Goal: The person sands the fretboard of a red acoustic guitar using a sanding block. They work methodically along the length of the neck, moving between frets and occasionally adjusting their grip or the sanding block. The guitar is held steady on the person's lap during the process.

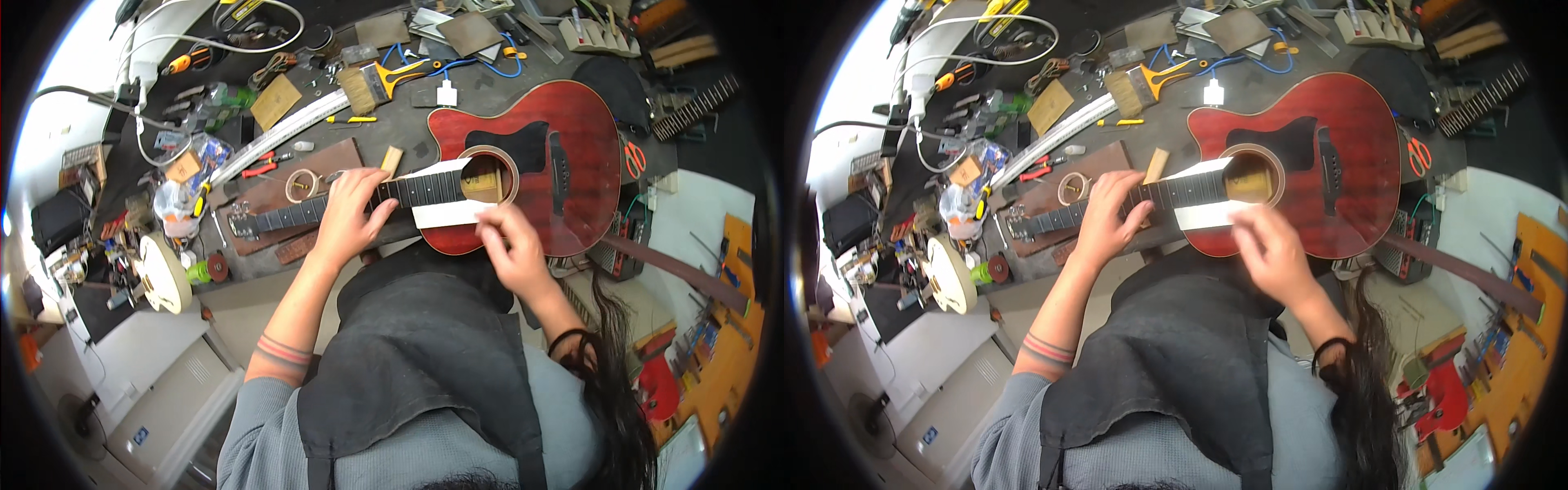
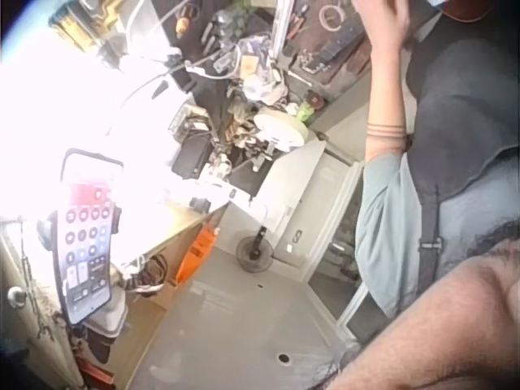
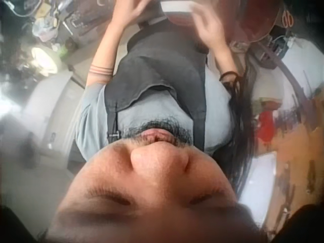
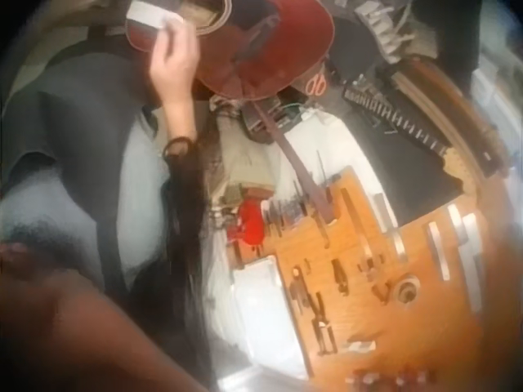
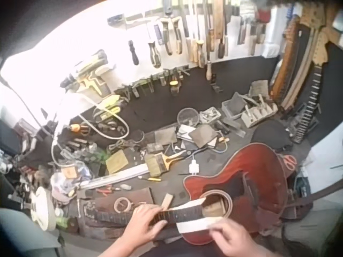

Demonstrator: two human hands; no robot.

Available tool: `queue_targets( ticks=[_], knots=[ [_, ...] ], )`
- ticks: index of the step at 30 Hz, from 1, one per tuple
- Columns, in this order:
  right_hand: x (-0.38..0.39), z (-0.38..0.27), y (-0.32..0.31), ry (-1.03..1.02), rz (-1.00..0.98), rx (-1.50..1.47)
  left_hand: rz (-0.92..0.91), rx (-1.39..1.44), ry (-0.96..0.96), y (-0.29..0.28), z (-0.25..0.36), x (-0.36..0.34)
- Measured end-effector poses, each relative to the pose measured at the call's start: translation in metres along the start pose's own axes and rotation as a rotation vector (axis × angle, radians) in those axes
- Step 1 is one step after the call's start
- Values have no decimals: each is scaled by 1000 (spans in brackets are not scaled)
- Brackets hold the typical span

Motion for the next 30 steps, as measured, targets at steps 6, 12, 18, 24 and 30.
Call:
queue_targets(
  ticks=[6, 12, 18, 24, 30],
  knots=[
    [128, 117, 124, 372, 73, -404, 27, 180, 226, -30, 21, 80],
    [288, 361, 300, 781, -127, 512, -359, 393, 46, 39, -62, 225],
    [397, 489, 451, 740, -520, 655, -776, 101, -392, 140, -263, 423],
    [400, 524, 446, 1039, -472, 386, -726, 87, -568, 169, -333, 476],
    [388, 546, 413, 1102, -450, 332, -626, 58, -650, 198, -350, 460]
  ],
)
Point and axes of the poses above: each hand's wrist, its own x-axis away from the middle knuckle, its own y-axis out of the palm, z = x × y, the point moved 10 cm from there along -x, towards the middle knuckle
